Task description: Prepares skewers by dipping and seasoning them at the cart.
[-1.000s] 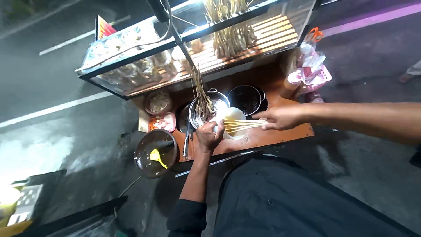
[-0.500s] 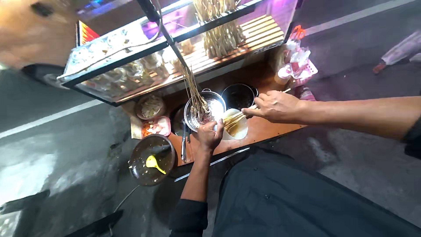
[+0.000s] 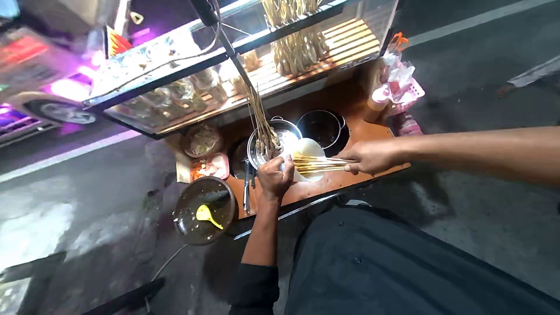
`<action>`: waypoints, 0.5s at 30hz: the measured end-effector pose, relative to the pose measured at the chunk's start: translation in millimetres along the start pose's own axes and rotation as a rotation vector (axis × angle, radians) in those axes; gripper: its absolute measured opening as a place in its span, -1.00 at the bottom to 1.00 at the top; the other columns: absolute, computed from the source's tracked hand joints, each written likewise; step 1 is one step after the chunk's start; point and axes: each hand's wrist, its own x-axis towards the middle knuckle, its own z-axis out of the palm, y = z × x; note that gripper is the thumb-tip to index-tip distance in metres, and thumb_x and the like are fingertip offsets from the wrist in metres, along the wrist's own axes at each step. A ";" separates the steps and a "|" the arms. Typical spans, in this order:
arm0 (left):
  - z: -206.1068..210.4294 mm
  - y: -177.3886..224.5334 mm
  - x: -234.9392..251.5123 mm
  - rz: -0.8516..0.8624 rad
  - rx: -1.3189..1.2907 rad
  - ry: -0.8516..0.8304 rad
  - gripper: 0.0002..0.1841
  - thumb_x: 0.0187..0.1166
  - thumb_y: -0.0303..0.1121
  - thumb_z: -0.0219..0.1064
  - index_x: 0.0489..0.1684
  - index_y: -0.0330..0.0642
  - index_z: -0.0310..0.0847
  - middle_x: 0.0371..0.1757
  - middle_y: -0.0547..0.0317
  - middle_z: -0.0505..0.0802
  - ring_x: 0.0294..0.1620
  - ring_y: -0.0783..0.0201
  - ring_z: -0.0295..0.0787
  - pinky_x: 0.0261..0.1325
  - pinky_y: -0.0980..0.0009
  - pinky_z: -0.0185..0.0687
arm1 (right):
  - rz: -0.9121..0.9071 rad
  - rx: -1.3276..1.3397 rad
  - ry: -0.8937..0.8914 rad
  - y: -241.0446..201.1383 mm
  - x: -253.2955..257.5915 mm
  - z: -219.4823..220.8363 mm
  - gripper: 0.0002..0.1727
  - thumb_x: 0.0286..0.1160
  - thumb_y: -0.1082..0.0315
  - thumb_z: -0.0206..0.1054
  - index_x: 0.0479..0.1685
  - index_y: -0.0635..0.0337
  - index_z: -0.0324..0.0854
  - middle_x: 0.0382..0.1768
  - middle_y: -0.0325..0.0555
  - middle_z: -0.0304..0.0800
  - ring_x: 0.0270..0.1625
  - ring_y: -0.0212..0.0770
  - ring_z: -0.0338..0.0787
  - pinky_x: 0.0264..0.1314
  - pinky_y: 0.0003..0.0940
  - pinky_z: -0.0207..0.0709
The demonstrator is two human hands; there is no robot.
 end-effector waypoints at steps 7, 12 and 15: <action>3.6 0.4 -15.4 0.023 -0.084 0.041 -0.42 0.70 -0.02 0.06 -0.90 -0.04 0.35 -0.81 0.28 0.49 -0.78 0.37 0.43 -0.69 0.34 0.32 | 0.147 0.330 -0.209 10.7 -3.4 -2.9 -0.58 0.91 0.10 -0.03 0.23 0.10 0.70 -0.67 -0.27 0.47 -0.77 -0.46 0.31 -0.71 -0.57 0.23; 1.5 5.7 -16.9 -0.009 -0.126 0.026 -0.43 0.68 -0.03 0.09 -0.91 -0.03 0.31 -0.83 0.30 0.47 -0.80 0.40 0.39 -0.70 0.37 0.29 | -0.033 -0.410 0.143 -0.2 -7.2 -1.5 -0.81 0.74 0.26 0.25 0.06 0.01 0.77 -0.44 -0.12 0.82 -0.43 -0.14 0.78 -0.28 -0.05 0.66; -2.9 5.6 -13.2 -0.024 -0.148 -0.071 -0.41 0.71 0.01 0.06 -0.90 -0.02 0.38 -0.82 0.32 0.51 -0.78 0.41 0.43 -0.68 0.35 0.32 | -0.223 -0.876 0.394 -8.5 -17.6 -6.5 -0.39 0.64 0.39 0.18 0.64 -0.42 0.51 -0.20 0.00 0.82 -0.23 0.10 0.84 -0.21 0.12 0.68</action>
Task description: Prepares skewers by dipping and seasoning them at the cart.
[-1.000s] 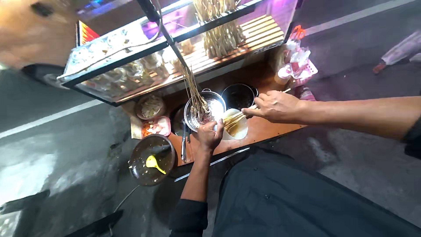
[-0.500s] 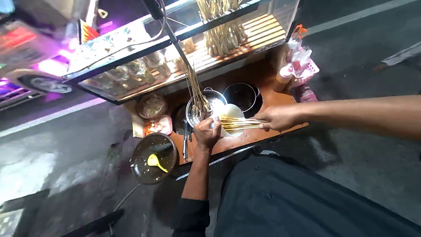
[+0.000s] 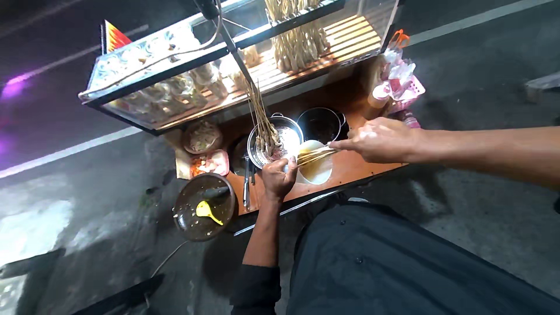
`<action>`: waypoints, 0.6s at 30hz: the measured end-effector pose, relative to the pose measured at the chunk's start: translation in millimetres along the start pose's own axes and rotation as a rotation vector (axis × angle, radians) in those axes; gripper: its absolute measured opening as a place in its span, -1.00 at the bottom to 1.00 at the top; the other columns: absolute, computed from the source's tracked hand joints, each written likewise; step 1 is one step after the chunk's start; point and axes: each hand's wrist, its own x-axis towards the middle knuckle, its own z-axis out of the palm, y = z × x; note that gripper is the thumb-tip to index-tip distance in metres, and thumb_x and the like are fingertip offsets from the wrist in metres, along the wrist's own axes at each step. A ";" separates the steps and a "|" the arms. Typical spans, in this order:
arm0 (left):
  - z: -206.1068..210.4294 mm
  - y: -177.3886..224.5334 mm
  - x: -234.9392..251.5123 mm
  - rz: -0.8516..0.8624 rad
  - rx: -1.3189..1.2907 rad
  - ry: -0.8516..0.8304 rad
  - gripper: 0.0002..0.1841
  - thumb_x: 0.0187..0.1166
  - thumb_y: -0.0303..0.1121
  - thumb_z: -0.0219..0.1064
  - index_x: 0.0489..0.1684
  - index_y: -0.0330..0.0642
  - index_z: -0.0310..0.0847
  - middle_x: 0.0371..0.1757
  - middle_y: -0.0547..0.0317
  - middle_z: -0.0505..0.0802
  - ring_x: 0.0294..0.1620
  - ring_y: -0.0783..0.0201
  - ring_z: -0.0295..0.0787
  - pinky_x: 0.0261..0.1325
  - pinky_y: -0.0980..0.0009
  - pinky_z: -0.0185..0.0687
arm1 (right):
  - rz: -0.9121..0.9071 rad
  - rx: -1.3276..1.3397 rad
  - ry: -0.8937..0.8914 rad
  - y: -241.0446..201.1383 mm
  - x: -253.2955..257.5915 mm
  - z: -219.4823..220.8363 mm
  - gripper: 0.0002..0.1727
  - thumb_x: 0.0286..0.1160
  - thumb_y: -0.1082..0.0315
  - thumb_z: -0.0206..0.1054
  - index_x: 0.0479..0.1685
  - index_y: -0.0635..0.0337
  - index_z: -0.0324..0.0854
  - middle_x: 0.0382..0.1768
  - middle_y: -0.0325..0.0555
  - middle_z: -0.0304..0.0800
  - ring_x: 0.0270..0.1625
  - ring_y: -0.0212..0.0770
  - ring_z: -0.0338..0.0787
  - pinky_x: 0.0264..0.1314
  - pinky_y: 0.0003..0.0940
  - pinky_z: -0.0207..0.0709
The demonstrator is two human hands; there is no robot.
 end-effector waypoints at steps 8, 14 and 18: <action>-23.7 15.2 17.1 -0.108 0.052 -0.169 -0.43 0.73 0.03 0.08 -0.80 -0.01 0.58 -0.81 0.31 0.57 -0.81 0.38 0.41 -0.70 0.30 0.31 | -0.430 -0.379 0.456 22.2 7.1 22.2 -0.51 0.64 0.65 0.03 0.47 0.17 0.58 -0.09 0.20 0.71 -0.18 0.20 0.73 -0.32 0.00 0.51; -12.2 10.7 8.6 -0.093 0.132 -0.012 -0.43 0.71 0.03 0.11 -0.85 0.00 0.46 -0.82 0.30 0.52 -0.80 0.35 0.41 -0.71 0.28 0.32 | 0.000 0.301 -0.152 -21.2 -11.7 33.4 -0.36 0.59 0.39 0.29 0.69 -0.29 0.47 -0.03 -0.11 0.83 -0.22 -0.07 0.82 -0.14 -0.02 0.72; -2.8 8.8 5.2 -0.026 0.131 -0.016 -0.43 0.71 -0.02 0.09 -0.87 -0.03 0.43 -0.83 0.30 0.52 -0.80 0.37 0.41 -0.69 0.29 0.31 | 0.299 1.196 -0.455 -12.7 -6.0 19.5 -0.53 0.74 0.22 0.30 0.58 0.06 0.50 -0.37 -0.14 0.62 -0.62 -0.40 0.38 -0.60 -0.47 0.28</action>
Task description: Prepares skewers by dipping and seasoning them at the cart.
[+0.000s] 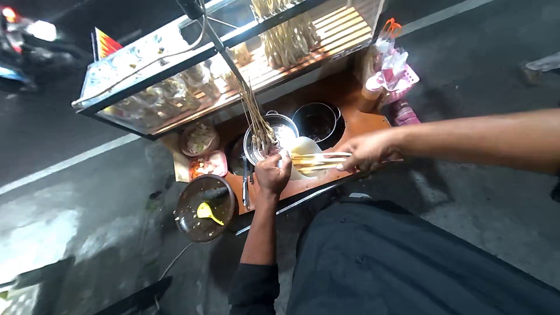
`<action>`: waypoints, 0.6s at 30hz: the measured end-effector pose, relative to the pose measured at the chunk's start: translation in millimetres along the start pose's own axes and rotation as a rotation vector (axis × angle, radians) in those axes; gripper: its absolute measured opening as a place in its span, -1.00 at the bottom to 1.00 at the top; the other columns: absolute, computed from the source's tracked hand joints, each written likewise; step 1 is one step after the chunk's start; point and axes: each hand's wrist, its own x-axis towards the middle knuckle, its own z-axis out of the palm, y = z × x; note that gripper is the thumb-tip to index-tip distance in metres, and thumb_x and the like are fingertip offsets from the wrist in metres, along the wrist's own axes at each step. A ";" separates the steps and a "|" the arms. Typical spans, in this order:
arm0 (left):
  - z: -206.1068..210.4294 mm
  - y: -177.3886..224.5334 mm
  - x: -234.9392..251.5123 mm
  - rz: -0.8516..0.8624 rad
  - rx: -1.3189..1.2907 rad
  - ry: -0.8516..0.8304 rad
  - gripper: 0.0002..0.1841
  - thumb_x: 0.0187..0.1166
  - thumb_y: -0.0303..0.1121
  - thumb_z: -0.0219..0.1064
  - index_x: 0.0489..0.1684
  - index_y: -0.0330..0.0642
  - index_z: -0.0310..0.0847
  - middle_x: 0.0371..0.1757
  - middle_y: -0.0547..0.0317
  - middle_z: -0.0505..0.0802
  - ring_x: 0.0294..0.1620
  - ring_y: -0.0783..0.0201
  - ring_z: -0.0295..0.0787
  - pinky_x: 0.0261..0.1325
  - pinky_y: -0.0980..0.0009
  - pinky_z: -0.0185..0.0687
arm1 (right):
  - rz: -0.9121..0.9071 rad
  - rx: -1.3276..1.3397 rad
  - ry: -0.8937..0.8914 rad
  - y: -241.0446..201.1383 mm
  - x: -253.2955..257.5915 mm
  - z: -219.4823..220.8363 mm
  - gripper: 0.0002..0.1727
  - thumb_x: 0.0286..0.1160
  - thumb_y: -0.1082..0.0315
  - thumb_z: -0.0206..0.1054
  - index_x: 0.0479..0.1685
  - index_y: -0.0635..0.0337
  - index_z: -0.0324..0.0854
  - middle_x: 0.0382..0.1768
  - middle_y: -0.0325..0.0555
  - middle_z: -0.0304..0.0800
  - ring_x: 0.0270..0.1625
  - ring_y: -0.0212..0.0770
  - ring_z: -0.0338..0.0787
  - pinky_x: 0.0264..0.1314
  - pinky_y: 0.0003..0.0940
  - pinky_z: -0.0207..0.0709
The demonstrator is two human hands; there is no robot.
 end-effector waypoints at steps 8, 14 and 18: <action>5.1 6.3 1.5 -0.054 -0.074 0.061 -0.40 0.74 0.03 0.06 -0.85 -0.02 0.48 -0.83 0.35 0.51 -0.80 0.44 0.39 -0.69 0.36 0.32 | -0.254 -1.272 0.436 9.5 -12.4 7.1 -0.35 0.70 0.44 0.13 0.81 -0.10 0.26 0.06 0.20 0.69 -0.13 0.22 0.79 -0.19 0.13 0.65; 9.6 3.4 -3.9 0.049 -0.116 0.104 -0.43 0.71 -0.01 0.07 -0.88 -0.02 0.39 -0.83 0.34 0.48 -0.80 0.43 0.38 -0.69 0.37 0.29 | 0.066 0.053 -0.028 -10.2 -17.5 -4.8 -0.67 0.90 0.13 0.04 0.18 0.14 0.61 -0.63 -0.24 0.47 -0.76 -0.44 0.33 -0.73 -0.55 0.24; 4.7 5.7 1.6 0.048 -0.129 0.128 -0.43 0.69 -0.03 0.09 -0.88 -0.05 0.44 -0.81 0.33 0.53 -0.78 0.45 0.42 -0.68 0.40 0.33 | -0.034 -0.290 0.006 -13.8 -13.0 -28.3 -0.60 0.80 0.25 0.23 0.53 0.12 0.48 -0.28 -0.04 0.82 -0.54 -0.22 0.70 -0.45 -0.28 0.65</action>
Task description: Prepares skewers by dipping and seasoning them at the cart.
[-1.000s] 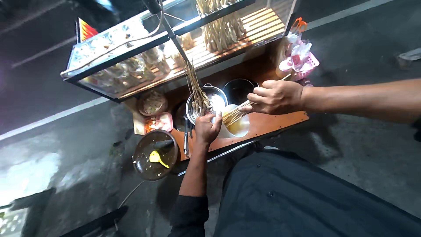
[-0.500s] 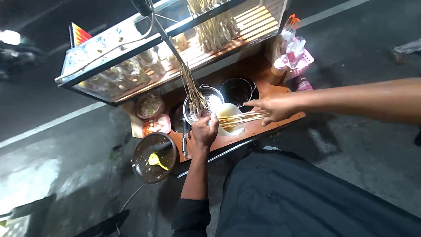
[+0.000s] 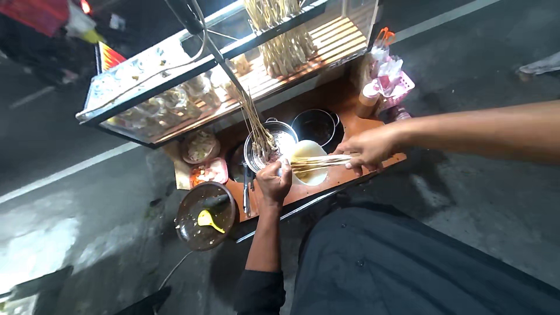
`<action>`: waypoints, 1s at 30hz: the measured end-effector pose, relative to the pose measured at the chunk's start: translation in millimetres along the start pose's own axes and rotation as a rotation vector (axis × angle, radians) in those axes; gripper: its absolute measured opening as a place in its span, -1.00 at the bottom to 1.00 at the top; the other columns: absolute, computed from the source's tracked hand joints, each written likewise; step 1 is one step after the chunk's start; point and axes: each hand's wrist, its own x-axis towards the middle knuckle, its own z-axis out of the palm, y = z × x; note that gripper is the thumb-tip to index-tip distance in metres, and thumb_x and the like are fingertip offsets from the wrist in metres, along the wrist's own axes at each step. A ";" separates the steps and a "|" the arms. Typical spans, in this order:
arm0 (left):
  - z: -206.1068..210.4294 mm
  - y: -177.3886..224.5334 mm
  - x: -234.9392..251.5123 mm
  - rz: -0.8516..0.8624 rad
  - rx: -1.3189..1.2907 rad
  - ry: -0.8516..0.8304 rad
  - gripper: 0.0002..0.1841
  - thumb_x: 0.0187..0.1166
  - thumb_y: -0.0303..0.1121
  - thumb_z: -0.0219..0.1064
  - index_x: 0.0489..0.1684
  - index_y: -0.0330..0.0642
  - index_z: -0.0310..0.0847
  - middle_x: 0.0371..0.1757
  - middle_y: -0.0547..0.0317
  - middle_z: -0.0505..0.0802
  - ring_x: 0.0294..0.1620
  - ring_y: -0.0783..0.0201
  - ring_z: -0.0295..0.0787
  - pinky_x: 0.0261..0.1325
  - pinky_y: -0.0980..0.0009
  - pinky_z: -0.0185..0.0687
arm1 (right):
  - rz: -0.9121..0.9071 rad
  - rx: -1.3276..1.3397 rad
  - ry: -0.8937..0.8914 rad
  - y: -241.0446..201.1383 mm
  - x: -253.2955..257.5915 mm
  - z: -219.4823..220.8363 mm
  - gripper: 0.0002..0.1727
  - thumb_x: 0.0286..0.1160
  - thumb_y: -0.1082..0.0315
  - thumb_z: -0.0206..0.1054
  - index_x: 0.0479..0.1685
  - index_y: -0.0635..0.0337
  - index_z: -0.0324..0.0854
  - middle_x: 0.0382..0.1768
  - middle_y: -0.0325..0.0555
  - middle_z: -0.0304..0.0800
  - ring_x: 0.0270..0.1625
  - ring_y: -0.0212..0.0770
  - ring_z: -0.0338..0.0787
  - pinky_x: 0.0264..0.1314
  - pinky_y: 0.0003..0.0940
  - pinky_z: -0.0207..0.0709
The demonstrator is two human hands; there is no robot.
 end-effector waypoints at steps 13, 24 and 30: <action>4.1 -2.8 2.9 0.042 0.034 0.050 -0.42 0.68 -0.04 0.11 -0.93 -0.03 0.30 -0.84 0.30 0.46 -0.80 0.40 0.39 -0.71 0.37 0.29 | 0.173 0.581 -0.040 8.7 3.7 8.7 -0.75 0.86 0.20 0.11 0.21 0.11 0.59 -0.51 -0.26 0.51 -0.71 -0.48 0.31 -0.68 -0.61 0.21; 7.7 9.7 -1.3 -0.020 -0.004 -0.045 -0.42 0.70 0.00 0.09 -0.90 0.01 0.34 -0.83 0.35 0.47 -0.80 0.43 0.37 -0.70 0.39 0.27 | -0.136 -0.872 0.500 10.6 -1.5 1.9 -0.75 0.69 0.27 0.20 0.19 -0.15 0.72 -0.29 -0.03 0.79 -0.22 0.09 0.85 -0.22 0.12 0.69; -2.4 25.1 13.1 -0.070 0.003 -0.137 -0.39 0.73 0.02 0.08 -0.91 0.01 0.33 -0.86 0.37 0.43 -0.83 0.45 0.31 -0.73 0.39 0.19 | -0.815 -1.299 1.005 24.4 7.7 -6.6 -0.58 0.68 0.61 0.00 0.34 0.22 0.66 -0.19 0.14 0.72 -0.27 0.12 0.68 -0.32 -0.04 0.43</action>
